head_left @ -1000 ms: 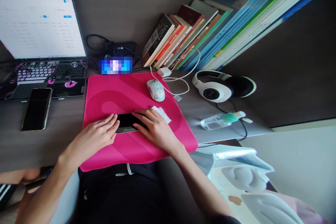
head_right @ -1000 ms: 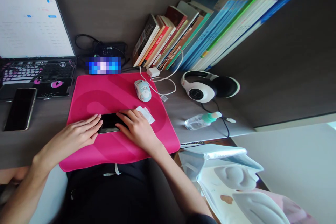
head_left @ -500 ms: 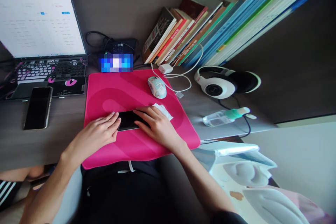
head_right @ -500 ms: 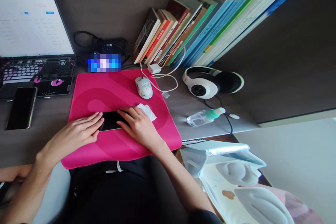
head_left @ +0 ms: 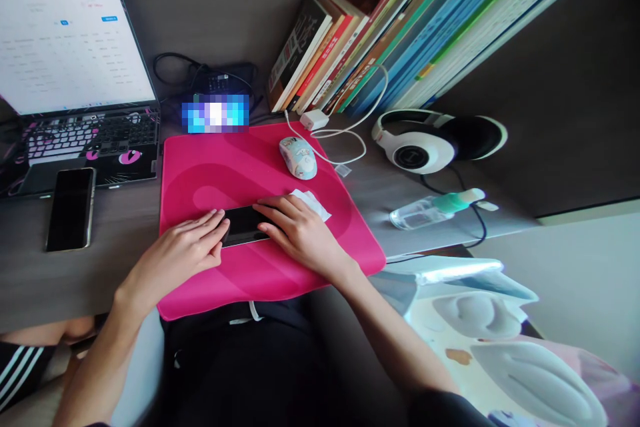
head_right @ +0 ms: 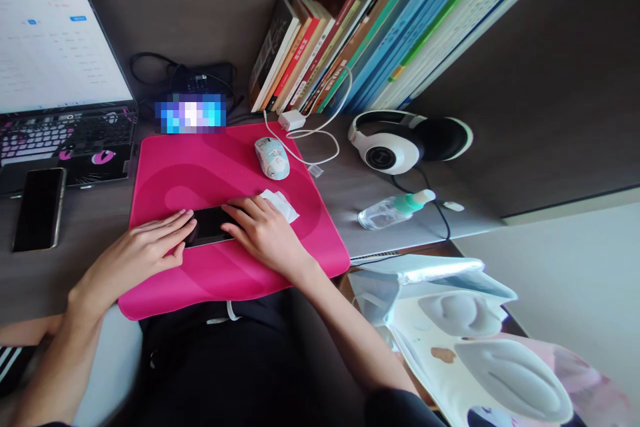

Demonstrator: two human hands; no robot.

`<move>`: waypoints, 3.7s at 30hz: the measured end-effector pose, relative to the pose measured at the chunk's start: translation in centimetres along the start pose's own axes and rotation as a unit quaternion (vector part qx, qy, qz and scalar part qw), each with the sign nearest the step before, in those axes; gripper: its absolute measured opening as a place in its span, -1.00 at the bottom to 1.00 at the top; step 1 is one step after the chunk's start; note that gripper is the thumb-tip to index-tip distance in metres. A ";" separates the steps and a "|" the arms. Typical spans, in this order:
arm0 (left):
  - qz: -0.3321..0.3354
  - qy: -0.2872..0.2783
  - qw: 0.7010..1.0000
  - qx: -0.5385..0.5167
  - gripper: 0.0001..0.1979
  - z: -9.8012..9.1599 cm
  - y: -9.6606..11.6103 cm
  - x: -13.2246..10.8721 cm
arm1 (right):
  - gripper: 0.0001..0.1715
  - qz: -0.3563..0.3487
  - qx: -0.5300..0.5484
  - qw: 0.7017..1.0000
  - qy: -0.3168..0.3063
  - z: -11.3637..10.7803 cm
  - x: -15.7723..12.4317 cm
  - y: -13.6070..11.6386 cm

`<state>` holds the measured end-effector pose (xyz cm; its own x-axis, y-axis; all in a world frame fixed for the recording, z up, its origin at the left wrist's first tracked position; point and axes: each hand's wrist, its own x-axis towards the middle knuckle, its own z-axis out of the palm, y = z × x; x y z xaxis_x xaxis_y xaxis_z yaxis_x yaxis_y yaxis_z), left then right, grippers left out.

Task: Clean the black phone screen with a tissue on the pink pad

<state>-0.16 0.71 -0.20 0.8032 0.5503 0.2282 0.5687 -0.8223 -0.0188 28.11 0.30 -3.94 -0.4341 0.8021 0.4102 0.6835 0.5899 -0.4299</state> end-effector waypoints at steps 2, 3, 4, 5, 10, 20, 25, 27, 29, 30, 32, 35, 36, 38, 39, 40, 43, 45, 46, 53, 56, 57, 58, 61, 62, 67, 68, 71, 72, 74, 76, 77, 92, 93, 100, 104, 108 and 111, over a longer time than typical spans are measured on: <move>-0.010 0.004 1.000 -0.020 -0.56 -0.2 -0.1 0.2 | -0.49 -0.003 0.001 1.000 0.000 -0.1 0.0 0.0; -0.017 0.007 0.999 -0.032 -0.57 -0.2 -0.1 0.2 | -0.47 -0.006 0.002 1.000 0.002 -0.1 0.0 0.0; -0.025 0.012 0.999 -0.045 -0.57 -0.3 -0.1 0.3 | -0.45 -0.008 0.004 1.000 0.005 -0.1 0.0 0.0; -0.036 0.016 0.998 -0.058 -0.57 -0.4 -0.1 0.4 | -0.45 -0.008 0.008 1.000 0.010 -0.2 0.0 0.0; -0.087 0.030 0.990 -0.103 -0.59 -0.4 -0.2 0.6 | -0.53 0.032 0.045 0.998 0.034 -0.2 0.0 -0.1; -0.157 0.053 0.976 -0.139 -0.64 0.0 -0.1 0.9 | -0.43 0.064 0.026 0.997 0.045 0.2 -0.1 0.0; -0.257 0.111 0.952 -0.124 -0.70 -0.2 -0.3 1.0 | -0.31 0.064 0.017 0.996 0.065 0.3 -0.1 0.2; -0.294 0.133 0.940 -0.111 -0.71 -0.4 -0.5 0.9 | -0.31 0.054 0.012 0.996 0.070 0.3 -0.1 0.2; -0.332 0.142 0.927 -0.100 -0.71 -0.5 -0.7 0.8 | -0.35 0.041 0.007 0.997 0.072 0.3 0.0 0.1; -0.349 0.143 0.921 -0.092 -0.70 -0.6 -0.8 0.7 | -0.37 0.034 0.003 0.997 0.073 0.3 0.1 0.1; -0.376 0.144 0.913 -0.071 -0.68 -0.7 -1.0 0.7 | -0.43 0.027 -0.016 0.997 0.075 0.0 0.0 -0.1; -0.395 0.147 0.907 -0.027 -0.62 -0.6 -1.2 0.7 | -0.48 0.040 -0.070 0.995 0.054 -0.6 -0.6 -0.2; -0.393 0.148 0.907 -0.014 -0.60 -0.6 -1.2 0.8 | -0.48 0.047 -0.088 0.994 0.039 -0.9 -1.0 -0.2; -0.373 0.155 0.914 0.016 -0.57 -0.4 -1.1 0.9 | -0.47 0.056 -0.115 0.992 0.006 -1.5 -2.0 0.1; -0.358 0.160 0.919 0.032 -0.56 -0.4 -1.0 1.0 | -0.46 0.059 -0.129 0.990 -0.009 -1.7 -2.5 0.4; -0.342 0.162 0.925 0.041 -0.56 -0.3 -0.9 1.1 | -0.42 0.059 -0.142 0.988 -0.021 -1.9 -3.0 0.6; -0.276 0.133 0.952 -0.010 -0.61 -0.3 -0.4 1.4 | -0.36 0.029 -0.169 0.984 -0.055 -2.1 -3.9 1.5; -0.223 0.087 0.968 -0.072 -0.63 -0.2 0.0 1.4 | -0.36 0.001 -0.179 0.981 -0.068 -2.0 -3.8 2.1; -0.203 0.065 0.973 -0.093 -0.61 -0.2 0.2 1.4 | -0.35 -0.008 -0.185 0.980 -0.070 -2.0 -3.6 2.3; -0.195 0.029 0.974 -0.107 -0.45 0.3 0.4 1.2 | -0.35 0.003 -0.187 0.982 -0.038 -2.9 -2.4 2.1; -0.202 0.018 0.975 -0.089 -0.50 0.2 0.2 1.2 | -0.42 0.066 -0.117 0.991 -0.016 -3.4 -2.4 1.2; -0.201 0.017 0.976 -0.084 -0.51 0.2 0.2 1.2 | -0.43 0.088 -0.087 0.992 -0.012 -3.5 -2.4 1.0; -0.200 0.016 0.976 -0.080 -0.52 0.2 0.2 1.2 | -0.43 0.108 -0.059 0.992 -0.008 -3.6 -2.3 0.8; -0.191 0.015 0.979 -0.073 -0.51 0.4 0.0 1.2 | -0.43 0.159 -0.008 0.987 0.020 -3.9 -2.0 1.0; -0.188 0.014 0.979 -0.072 -0.49 0.5 0.0 1.1 | -0.44 0.173 -0.007 0.985 0.029 -4.0 -1.9 1.1; -0.177 -0.004 0.982 -0.063 -0.36 0.7 -0.2 1.0 | -0.39 0.122 -0.051 0.991 -0.003 -4.0 -2.2 1.0; -0.175 -0.011 0.983 -0.061 -0.34 0.6 -0.2 1.0 | -0.39 0.095 -0.057 0.994 -0.010 -3.9 -2.3 0.8; -0.173 -0.029 0.983 -0.055 -0.28 0.5 -0.2 0.8 | -0.41 0.031 -0.075 0.997 -0.009 -3.3 -2.6 0.0; -0.174 -0.035 0.983 -0.052 -0.26 0.5 -0.2 0.8 | -0.42 0.020 -0.084 0.996 -0.007 -3.0 -2.6 -0.2; -0.178 -0.041 0.982 -0.049 -0.24 0.5 -0.2 0.8 | -0.42 0.010 -0.106 0.994 -0.003 -2.3 -2.5 -0.5; -0.180 -0.041 0.981 -0.054 -0.25 0.6 -0.2 0.7 | -0.41 0.006 -0.136 0.991 -0.009 -1.4 -2.2 -0.7; -0.180 -0.040 0.981 -0.057 -0.26 0.6 -0.2 0.7 | -0.40 0.004 -0.154 0.988 -0.014 -1.0 -2.1 -0.9; -0.198 -0.030 0.976 -0.091 -0.33 1.0 0.0 0.7 | -0.22 0.047 -0.201 0.978 -0.013 1.2 -3.9 -5.3; -0.197 -0.030 0.975 -0.097 -0.33 1.0 -0.1 0.7 | -0.20 0.046 -0.195 0.980 -0.011 1.4 -3.6 -4.9; -0.200 -0.028 0.975 -0.088 -0.32 0.9 0.3 0.7 | -0.03 0.029 -0.162 0.985 -0.040 1.3 -1.8 -2.6; -0.201 -0.026 0.976 -0.083 -0.36 0.9 0.5 0.8 | 0.05 0.041 -0.169 0.984 -0.032 1.4 -2.9 -4.1; -0.196 -0.024 0.976 -0.087 -0.34 1.1 0.4 0.8 | 0.13 0.040 -0.174 0.983 -0.032 1.9 -3.7 -5.4; -0.196 -0.023 0.976 -0.096 -0.35 1.2 0.3 0.7 | 0.15 0.031 -0.174 0.984 -0.035 2.2 -3.2 -5.0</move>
<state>0.78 1.07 -1.22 0.5394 0.8308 0.1376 0.7943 -0.5562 0.2443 24.73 -5.04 -4.89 -0.4169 0.8469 0.3301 0.8640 0.4820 -0.1456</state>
